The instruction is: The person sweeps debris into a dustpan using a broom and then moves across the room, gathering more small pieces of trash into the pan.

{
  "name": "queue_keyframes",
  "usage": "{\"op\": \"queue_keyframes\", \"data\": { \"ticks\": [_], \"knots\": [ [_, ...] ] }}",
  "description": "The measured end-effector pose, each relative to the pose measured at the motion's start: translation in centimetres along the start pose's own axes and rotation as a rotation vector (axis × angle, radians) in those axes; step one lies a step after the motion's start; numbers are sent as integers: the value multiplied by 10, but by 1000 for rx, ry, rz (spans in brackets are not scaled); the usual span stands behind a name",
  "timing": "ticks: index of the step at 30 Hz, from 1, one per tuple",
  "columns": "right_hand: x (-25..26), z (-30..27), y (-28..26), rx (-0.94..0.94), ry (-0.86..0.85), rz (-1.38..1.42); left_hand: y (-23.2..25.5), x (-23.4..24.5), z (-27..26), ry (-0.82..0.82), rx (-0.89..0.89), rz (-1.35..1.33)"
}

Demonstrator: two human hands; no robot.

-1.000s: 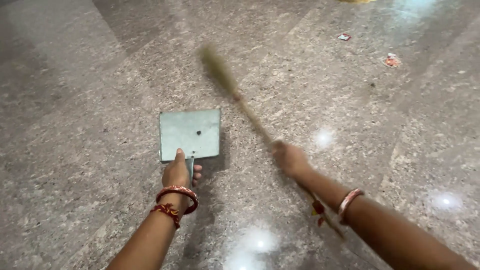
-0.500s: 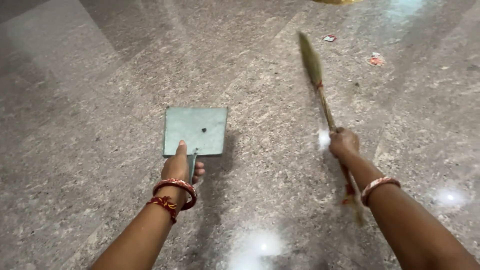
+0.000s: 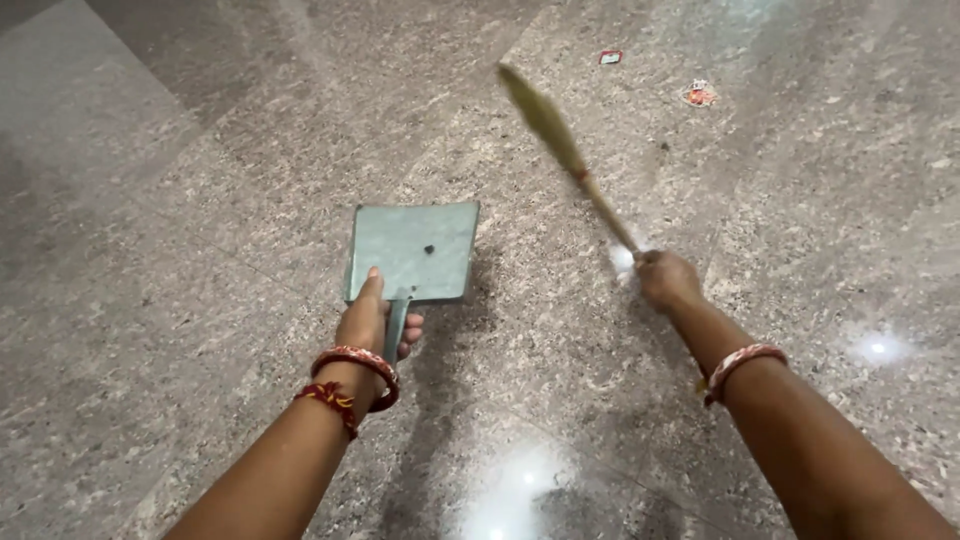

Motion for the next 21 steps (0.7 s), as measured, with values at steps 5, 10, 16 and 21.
{"op": "queue_keyframes", "data": {
  "ticks": [5,10,16,21],
  "knots": [
    [-14,-42,-22,100,46,-135,16,7,-4,16,-8,23],
    [-72,-69,-2,237,-234,-223,44,33,2,64,-98,118],
    [-87,-4,-13,412,-185,-513,55,81,16,136,-154,177],
    [-108,11,-41,524,108,-580,46,114,58,213,-79,136]
  ]
}}
Point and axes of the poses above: each hand's wrist, its own z-axis towards the middle knuckle, its own x-axis out of the back of the hand, y = z × x, the point moved 1 cm from there along z, towards the middle knuckle, and after that the axes turned 9 degrees about z, right-handed, at the moved point
